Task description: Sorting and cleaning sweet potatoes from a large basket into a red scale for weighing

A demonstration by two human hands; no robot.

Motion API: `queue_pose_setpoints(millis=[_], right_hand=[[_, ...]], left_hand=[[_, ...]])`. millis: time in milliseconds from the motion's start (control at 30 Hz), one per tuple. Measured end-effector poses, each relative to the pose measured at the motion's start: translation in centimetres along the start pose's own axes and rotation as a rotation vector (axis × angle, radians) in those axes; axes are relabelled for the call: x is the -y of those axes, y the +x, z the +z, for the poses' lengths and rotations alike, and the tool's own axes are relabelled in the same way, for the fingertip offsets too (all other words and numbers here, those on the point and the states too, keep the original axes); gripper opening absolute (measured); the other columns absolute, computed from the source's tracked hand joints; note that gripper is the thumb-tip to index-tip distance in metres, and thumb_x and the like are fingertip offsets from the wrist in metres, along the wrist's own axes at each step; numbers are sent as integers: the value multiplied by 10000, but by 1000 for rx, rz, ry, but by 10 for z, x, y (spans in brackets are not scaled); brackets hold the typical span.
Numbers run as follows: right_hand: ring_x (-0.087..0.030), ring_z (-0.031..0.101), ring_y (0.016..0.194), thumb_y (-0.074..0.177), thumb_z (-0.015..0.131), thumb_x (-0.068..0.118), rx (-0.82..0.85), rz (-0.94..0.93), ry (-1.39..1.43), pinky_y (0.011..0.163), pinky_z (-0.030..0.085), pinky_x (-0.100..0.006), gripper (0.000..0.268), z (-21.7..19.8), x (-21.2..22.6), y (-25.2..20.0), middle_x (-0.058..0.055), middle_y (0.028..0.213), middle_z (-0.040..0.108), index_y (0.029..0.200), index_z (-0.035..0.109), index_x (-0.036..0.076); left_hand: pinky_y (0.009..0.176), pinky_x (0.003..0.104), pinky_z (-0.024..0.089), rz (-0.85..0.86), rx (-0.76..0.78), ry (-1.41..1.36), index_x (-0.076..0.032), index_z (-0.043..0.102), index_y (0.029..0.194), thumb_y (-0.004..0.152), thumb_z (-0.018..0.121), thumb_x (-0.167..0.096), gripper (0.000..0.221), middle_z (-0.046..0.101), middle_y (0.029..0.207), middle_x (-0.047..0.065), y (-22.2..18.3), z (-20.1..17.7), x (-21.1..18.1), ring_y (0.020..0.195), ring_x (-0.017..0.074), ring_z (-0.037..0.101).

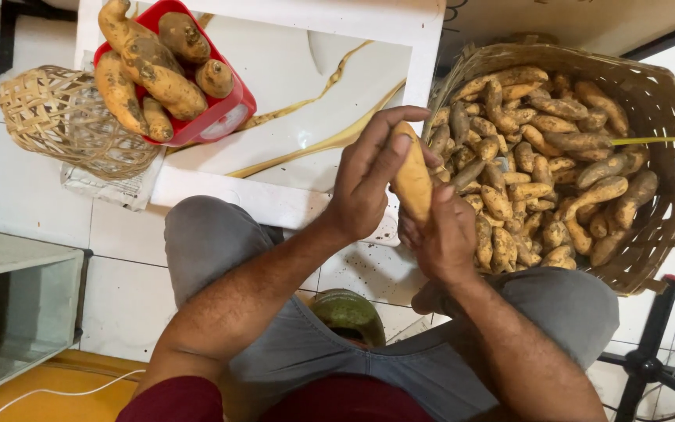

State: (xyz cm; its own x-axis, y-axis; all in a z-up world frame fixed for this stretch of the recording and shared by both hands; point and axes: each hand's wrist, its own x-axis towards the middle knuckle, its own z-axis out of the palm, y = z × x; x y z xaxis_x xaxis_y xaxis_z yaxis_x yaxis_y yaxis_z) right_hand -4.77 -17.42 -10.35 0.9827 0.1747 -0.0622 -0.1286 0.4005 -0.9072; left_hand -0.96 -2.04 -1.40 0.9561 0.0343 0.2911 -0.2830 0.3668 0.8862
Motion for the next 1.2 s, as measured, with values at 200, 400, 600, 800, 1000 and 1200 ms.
queue_pose_setpoints(millis=[200, 400, 600, 800, 1000, 1200], right_hand=[[-229, 363, 263, 1009, 501, 492, -143, 224, 206, 236, 392, -378, 614, 30, 19, 9, -163, 451, 433, 1009, 642, -105], [-131, 604, 517, 1122, 543, 294, -212, -164, -78, 559, 510, -239, 379, -27, -28, 16, -130, 615, 659, 857, 664, 50], [-341, 774, 770, 1042, 633, 139, -417, -190, -15, 787, 668, -448, 277, -41, -28, 17, -311, 862, 727, 896, 726, -77], [-205, 766, 853, 971, 768, 102, -343, -203, -62, 805, 640, -303, 140, 17, 32, 22, -181, 965, 764, 947, 675, 0], [-80, 491, 466, 979, 662, 146, -51, -262, -147, 502, 531, -269, 459, 44, 28, -5, -107, 702, 576, 1327, 501, -107], [-72, 478, 359, 1064, 522, 342, -55, -192, -99, 361, 464, -226, 427, 57, 48, 0, -82, 632, 603, 1266, 568, -31]], left_hand=[[807, 343, 559, 172, 24, 315, -124, 689, 1043, 846, 827, -162, 244, 664, 831, 44, 1, 3, 5, 803, 202, 690], [711, 350, 543, 305, -18, 422, -137, 677, 955, 926, 731, -169, 68, 584, 785, 28, 1, 6, 23, 723, 222, 640], [719, 379, 546, 332, -15, 352, -109, 654, 964, 947, 714, -181, 96, 595, 802, 75, -1, 9, 15, 765, 268, 671], [685, 376, 544, 331, -91, 340, -105, 661, 887, 944, 717, -151, 93, 622, 780, 61, 4, 6, 1, 731, 238, 678], [652, 302, 534, 143, -180, 221, -80, 681, 812, 1047, 600, -249, 300, 629, 658, 61, 6, 3, -21, 650, 101, 642], [779, 391, 550, 210, 0, 131, -63, 700, 966, 1082, 553, -202, 234, 678, 826, 117, 6, -5, -1, 816, 220, 696]])
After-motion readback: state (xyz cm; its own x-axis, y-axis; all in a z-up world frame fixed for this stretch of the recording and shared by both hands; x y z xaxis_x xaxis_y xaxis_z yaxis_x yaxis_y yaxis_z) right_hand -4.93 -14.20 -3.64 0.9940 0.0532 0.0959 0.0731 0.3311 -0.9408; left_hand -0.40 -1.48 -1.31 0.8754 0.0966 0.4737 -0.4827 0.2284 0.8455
